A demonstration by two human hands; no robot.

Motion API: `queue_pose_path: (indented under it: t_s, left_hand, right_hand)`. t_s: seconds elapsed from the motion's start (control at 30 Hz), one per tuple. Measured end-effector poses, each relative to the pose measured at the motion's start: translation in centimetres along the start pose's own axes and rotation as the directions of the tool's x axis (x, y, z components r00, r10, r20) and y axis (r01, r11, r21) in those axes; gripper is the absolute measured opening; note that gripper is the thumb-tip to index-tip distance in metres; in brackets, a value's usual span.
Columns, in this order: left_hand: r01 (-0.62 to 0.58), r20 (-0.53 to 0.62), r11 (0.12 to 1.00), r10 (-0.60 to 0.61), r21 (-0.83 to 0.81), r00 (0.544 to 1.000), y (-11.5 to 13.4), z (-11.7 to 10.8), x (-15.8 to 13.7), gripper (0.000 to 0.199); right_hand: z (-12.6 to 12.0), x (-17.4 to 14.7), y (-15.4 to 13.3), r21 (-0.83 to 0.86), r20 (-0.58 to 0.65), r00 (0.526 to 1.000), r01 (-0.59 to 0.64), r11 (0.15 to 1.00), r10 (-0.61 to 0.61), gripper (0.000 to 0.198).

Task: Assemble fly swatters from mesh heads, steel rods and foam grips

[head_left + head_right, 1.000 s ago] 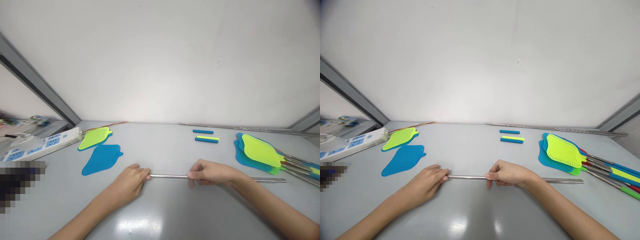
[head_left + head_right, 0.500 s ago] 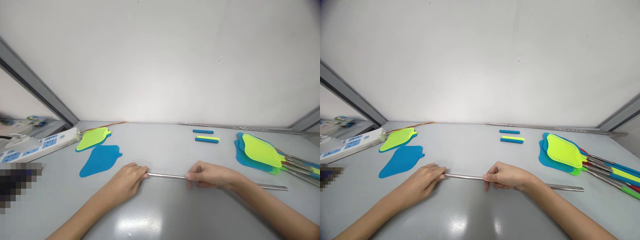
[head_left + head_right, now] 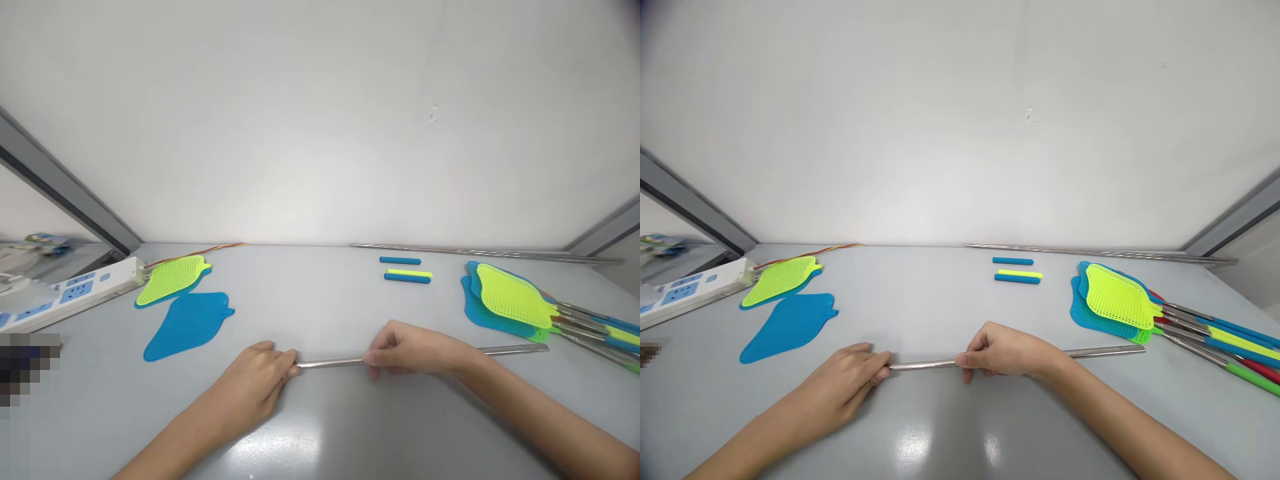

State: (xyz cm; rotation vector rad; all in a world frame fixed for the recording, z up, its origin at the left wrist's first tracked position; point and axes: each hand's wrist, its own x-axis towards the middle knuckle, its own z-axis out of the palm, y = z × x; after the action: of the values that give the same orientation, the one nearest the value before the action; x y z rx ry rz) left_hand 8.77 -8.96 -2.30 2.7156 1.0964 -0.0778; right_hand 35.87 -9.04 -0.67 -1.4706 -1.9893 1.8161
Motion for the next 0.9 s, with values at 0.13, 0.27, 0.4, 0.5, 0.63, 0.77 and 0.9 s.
queue_pose_path:
  t_s: [0.13,0.27,0.4,0.5,0.63,0.77,0.9]
  left_hand:
    - [0.020,0.004,1.000,-0.020,-0.009,1.000,0.3,-0.1,0.1,0.030]
    - [0.051,0.010,0.997,-0.050,-0.062,0.999,0.2,-0.5,0.1,0.030]
    - [0.092,-0.006,0.983,-0.094,-0.156,0.996,0.0,-1.5,-0.1,0.033]
    - [0.115,-0.011,0.975,-0.119,-0.189,0.993,-0.2,-2.1,-0.3,0.035]
    - [0.113,-0.006,0.977,-0.116,-0.182,0.993,-0.3,-2.2,-0.4,0.036]
    - [0.082,-0.048,0.988,-0.088,-0.132,0.995,0.0,-2.2,-0.2,0.034]
    - [0.059,-0.067,0.998,-0.058,0.013,0.996,0.8,-2.1,0.2,0.030]
  right_hand:
    - [0.0,0.0,0.0,0.021,0.000,1.000,-0.002,1.000,0.002,0.042]
    - [0.0,0.2,0.2,0.097,0.018,1.000,-0.009,0.995,0.007,0.041]
    - [0.5,0.5,0.2,0.207,0.037,0.998,-0.055,0.977,0.048,0.041]
    - [0.8,0.6,0.1,0.228,0.027,0.998,-0.065,0.971,0.061,0.042]
    - [0.9,0.6,0.1,0.229,0.025,0.999,-0.051,0.972,0.047,0.042]
    - [1.0,0.7,0.1,0.244,0.014,0.999,-0.048,0.969,0.046,0.042]
    - [1.2,0.9,0.1,0.263,-0.005,1.000,-0.026,0.964,0.028,0.041]
